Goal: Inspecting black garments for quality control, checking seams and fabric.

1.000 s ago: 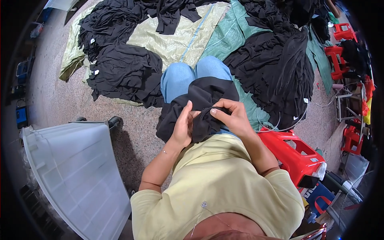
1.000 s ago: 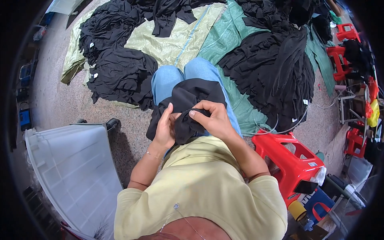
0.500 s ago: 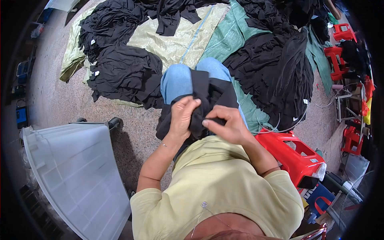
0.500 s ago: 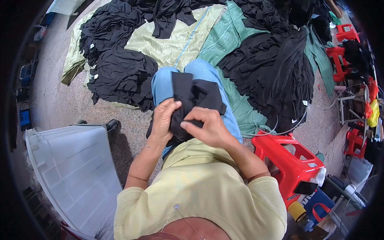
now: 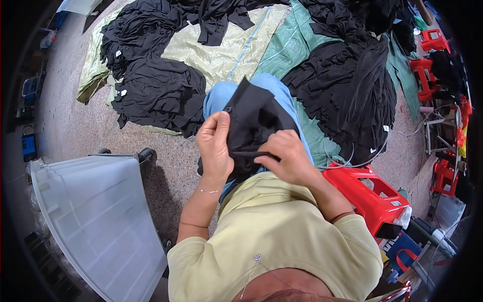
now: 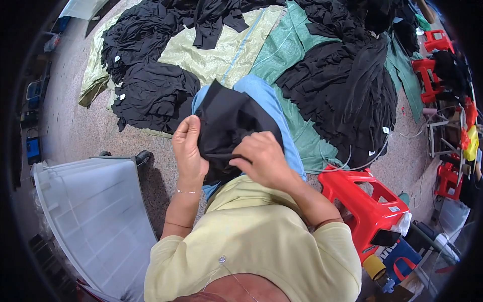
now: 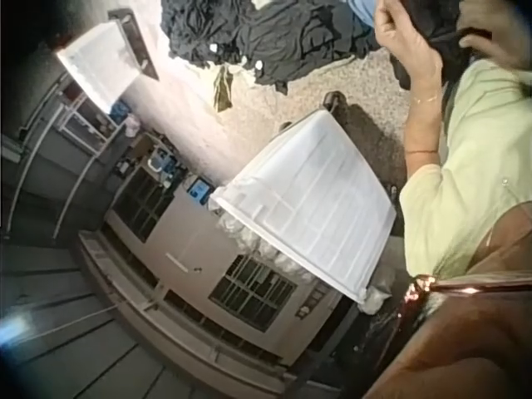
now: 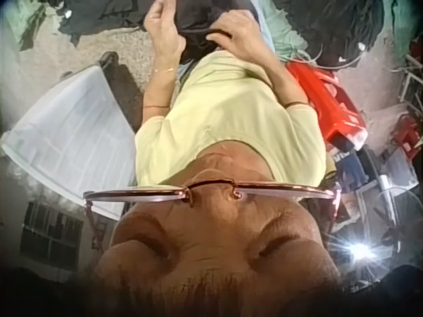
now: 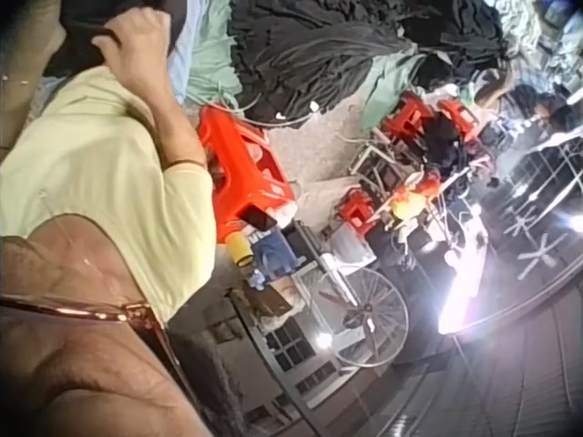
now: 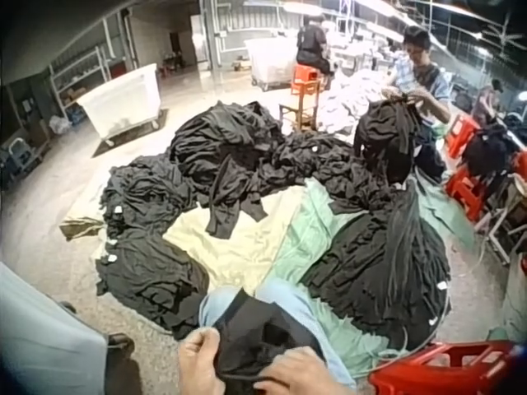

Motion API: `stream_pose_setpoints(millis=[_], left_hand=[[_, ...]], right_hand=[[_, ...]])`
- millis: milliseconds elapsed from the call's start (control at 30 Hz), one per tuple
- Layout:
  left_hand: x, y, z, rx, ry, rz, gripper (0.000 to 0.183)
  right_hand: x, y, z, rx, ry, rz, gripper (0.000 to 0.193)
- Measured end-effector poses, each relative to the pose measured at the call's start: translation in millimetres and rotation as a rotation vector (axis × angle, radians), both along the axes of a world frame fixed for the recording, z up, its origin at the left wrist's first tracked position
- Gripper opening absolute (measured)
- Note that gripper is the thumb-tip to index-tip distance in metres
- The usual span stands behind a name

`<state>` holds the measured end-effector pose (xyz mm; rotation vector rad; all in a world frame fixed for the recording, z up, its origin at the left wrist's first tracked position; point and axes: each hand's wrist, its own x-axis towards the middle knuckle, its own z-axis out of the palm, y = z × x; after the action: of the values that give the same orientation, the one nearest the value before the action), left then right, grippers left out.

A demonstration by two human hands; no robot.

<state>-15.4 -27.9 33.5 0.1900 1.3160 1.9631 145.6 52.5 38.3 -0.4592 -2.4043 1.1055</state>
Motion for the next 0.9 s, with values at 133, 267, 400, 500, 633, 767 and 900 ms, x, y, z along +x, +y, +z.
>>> stream_pose_setpoints(millis=[133, 267, 400, 500, 633, 767, 900], left_hand=[[-2, -2, 4, -0.009, -0.078, -0.082, 0.014], [4, 1, 9, 0.033, -0.09, -0.085, 0.011], [7, -1, 2, -0.053, 0.077, -0.16, 0.006], [10, -5, -3, -0.174, 0.394, -0.32, 0.005], [7, -6, -4, -0.193, 0.359, -0.452, 0.006], [1, -12, -3, -0.14, 0.116, -0.573, 0.01], [-1, -11, -3, -0.167, 0.251, -0.603, 0.012]], right_hand=[[7, 6, -12, -0.332, 0.104, -0.047, 0.012], [6, 1, -12, -0.558, 0.145, -0.161, 0.009], [7, -1, -15, -0.669, 0.088, -0.191, 0.007], [7, -8, -19, -1.02, 0.182, -0.284, 0.006], [4, -13, -12, -1.18, 0.36, -0.279, 0.01], [3, -5, 5, -0.29, 0.113, -0.233, 0.018], [2, -12, -1, -0.015, 0.212, -0.222, 0.027]])
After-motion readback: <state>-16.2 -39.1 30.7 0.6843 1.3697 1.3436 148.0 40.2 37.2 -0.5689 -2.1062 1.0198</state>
